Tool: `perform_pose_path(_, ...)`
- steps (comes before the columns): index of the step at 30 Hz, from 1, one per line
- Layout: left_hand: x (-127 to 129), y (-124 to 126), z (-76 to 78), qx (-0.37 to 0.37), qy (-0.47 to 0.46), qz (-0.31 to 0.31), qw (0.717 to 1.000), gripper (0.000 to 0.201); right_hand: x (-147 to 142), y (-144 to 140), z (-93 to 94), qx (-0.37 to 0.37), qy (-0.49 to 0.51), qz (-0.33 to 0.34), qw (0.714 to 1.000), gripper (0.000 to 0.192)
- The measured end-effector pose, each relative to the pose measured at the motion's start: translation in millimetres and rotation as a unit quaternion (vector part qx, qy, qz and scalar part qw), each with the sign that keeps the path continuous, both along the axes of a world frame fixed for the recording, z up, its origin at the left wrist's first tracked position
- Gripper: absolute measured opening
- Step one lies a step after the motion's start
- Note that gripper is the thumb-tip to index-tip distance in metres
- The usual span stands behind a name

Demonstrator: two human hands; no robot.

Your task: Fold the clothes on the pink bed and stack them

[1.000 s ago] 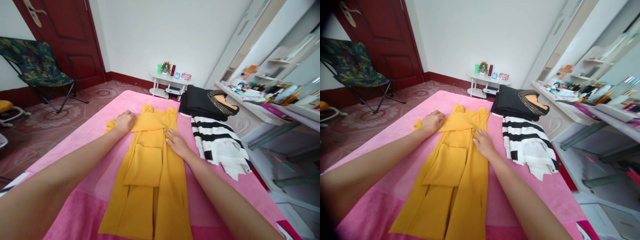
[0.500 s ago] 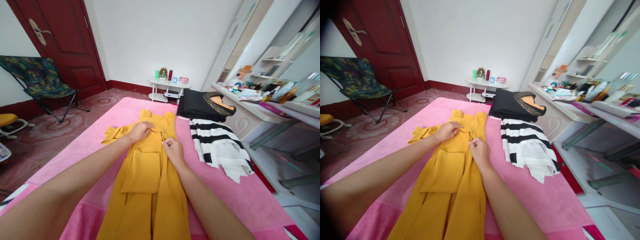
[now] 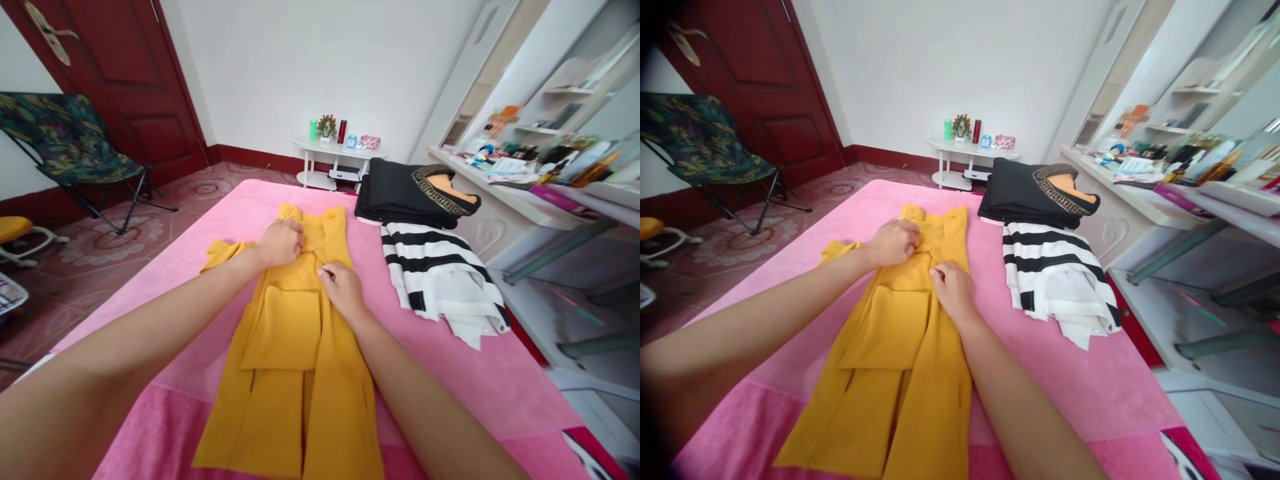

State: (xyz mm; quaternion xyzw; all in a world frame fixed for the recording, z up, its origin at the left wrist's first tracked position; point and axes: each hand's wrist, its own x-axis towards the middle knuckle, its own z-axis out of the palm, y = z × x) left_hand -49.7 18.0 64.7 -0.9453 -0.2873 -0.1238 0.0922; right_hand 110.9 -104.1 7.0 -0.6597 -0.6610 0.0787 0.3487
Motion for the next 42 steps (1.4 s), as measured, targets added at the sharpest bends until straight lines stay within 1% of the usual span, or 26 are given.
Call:
perform_pose_path(2, 11.9, -8.7, -9.1, -0.018, -0.046, -0.024, 0.999, 0.035, -1.2, -0.6, 1.8, -0.004, -0.024, 0.018, 1.0, 0.024)
perform_pose_path(4, 22.1, -14.7, -23.2, -0.069, -0.043, -0.056, 0.995, 0.043, -2.7, -3.5, 3.7, -0.023, -0.038, 0.038, 0.998, 0.022)
perform_pose_path(5, 25.8, -16.3, -30.9, -0.094, -0.03, -0.06, 0.993, 0.044, -3.5, -6.7, 4.9, -0.034, -0.044, 0.048, 0.997, 0.023)
perform_pose_path(7, 30.1, -17.3, -44.0, -0.124, -0.008, -0.044, 0.991, 0.045, -4.4, -18.5, 8.5, -0.053, -0.057, 0.084, 0.993, 0.031)
perform_pose_path(9, 31.2, -17.2, -50.4, -0.133, 0.0, -0.032, 0.991, 0.046, -3.9, -38.1, 14.0, -0.067, -0.066, 0.142, 0.985, 0.04)
perform_pose_path(12, 29.4, -21.8, -47.2, -0.141, 0.008, -0.035, 0.989, 0.047, -0.1, -77.7, 26.0, -0.104, -0.045, 0.227, 0.967, 0.042)
perform_pose_path(16, 19.5, -44.0, -36.4, -0.138, -0.005, -0.056, 0.989, 0.05, 7.8, -129.5, 52.5, -0.197, 0.028, 0.298, 0.934, 0.052)
perform_pose_path(18, 10.0, -58.4, -32.7, -0.176, -0.003, -0.09, 0.98, 0.049, 10.9, -146.1, 68.6, -0.24, 0.059, 0.323, 0.914, 0.051)
perform_pose_path(20, -2.0, -71.0, -29.6, -0.253, -0.019, -0.13, 0.959, 0.046, 12.9, -151.1, 82.0, -0.278, 0.091, 0.332, 0.897, 0.038)
perform_pose_path(21, -8.7, -75.6, -28.0, -0.296, -0.037, -0.15, 0.943, 0.044, 13.5, -148.1, 86.5, -0.292, 0.109, 0.326, 0.892, 0.032)
perform_pose_path(22, -15.8, -78.4, -26.2, -0.335, -0.062, -0.162, 0.926, 0.04, 14.1, -141.2, 89.3, -0.296, 0.124, 0.314, 0.894, 0.028)
perform_pose_path(23, -23.5, -79.0, -24.3, -0.367, -0.093, -0.162, 0.911, 0.035, 14.6, -130.3, 90.2, -0.284, 0.134, 0.293, 0.903, 0.026)
perform_pose_path(24, -31.9, -77.3, -22.4, -0.384, -0.125, -0.15, 0.902, 0.032, 15.4, -116.0, 89.1, -0.254, 0.138, 0.265, 0.92, 0.025)
perform_pose_path(25, -41.1, -72.8, -20.8, -0.384, -0.158, -0.127, 0.901, 0.029, 16.3, -98.9, 86.0, -0.206, 0.134, 0.233, 0.941, 0.024)
perform_pose_path(26, -51.4, -65.9, -19.6, -0.364, -0.188, -0.093, 0.908, 0.028, 17.3, -80.0, 81.1, -0.146, 0.122, 0.201, 0.961, 0.024)
perform_pose_path(28, -75.4, -45.8, -19.5, -0.267, -0.229, -0.003, 0.936, 0.027, 19.1, -41.2, 66.3, -0.031, 0.08, 0.145, 0.986, 0.032)
perform_pose_path(29, -88.8, -34.2, -20.8, -0.21, -0.232, 0.048, 0.949, 0.03, 19.3, -23.4, 56.9, 0.006, 0.056, 0.124, 0.991, 0.04)
perform_pose_path(30, -102.6, -22.7, -22.8, -0.161, -0.225, 0.103, 0.955, 0.037, 18.8, -7.9, 46.7, 0.023, 0.03, 0.108, 0.993, 0.049)
perform_pose_path(31, -116.3, -12.2, -25.4, -0.131, -0.209, 0.159, 0.956, 0.046, 17.5, 4.8, 36.2, 0.022, 0.003, 0.096, 0.995, 0.057)
perform_pose_path(32, -129.2, -3.3, -28.2, -0.118, -0.189, 0.21, 0.952, 0.056, 15.4, 14.4, 25.9, 0.009, -0.022, 0.085, 0.996, 0.063)
perform_pose_path(33, -140.6, 3.6, -31.0, -0.12, -0.168, 0.248, 0.946, 0.062, 13.0, 21.0, 16.4, -0.011, -0.046, 0.076, 0.996, 0.067)
perform_pose_path(34, -150.3, 8.6, -33.3, -0.132, -0.149, 0.269, 0.942, 0.061, 10.7, 25.0, 8.1, -0.028, -0.067, 0.068, 0.995, 0.069)
perform_pose_path(36, -163.3, 13.6, -35.8, -0.154, -0.126, 0.277, 0.94, 0.044, 7.5, 27.2, -3.3, -0.042, -0.1, 0.059, 0.992, 0.068)
perform_pose_path(38, -168.8, 15.2, -34.3, -0.156, -0.129, 0.281, 0.938, 0.026, 7.6, 25.7, -7.8, -0.04, -0.114, 0.062, 0.991, 0.067)
perform_pose_path(40, -169.4, 15.9, -28.3, -0.149, -0.147, 0.304, 0.929, 0.02, 9.8, 24.2, -7.7, -0.039, -0.116, 0.071, 0.99, 0.065)
perform_pose_path(42, -167.0, 15.2, -17.9, -0.148, -0.166, 0.329, 0.918, 0.023, 12.3, 24.0, -6.2, -0.036, -0.112, 0.073, 0.99, 0.063)
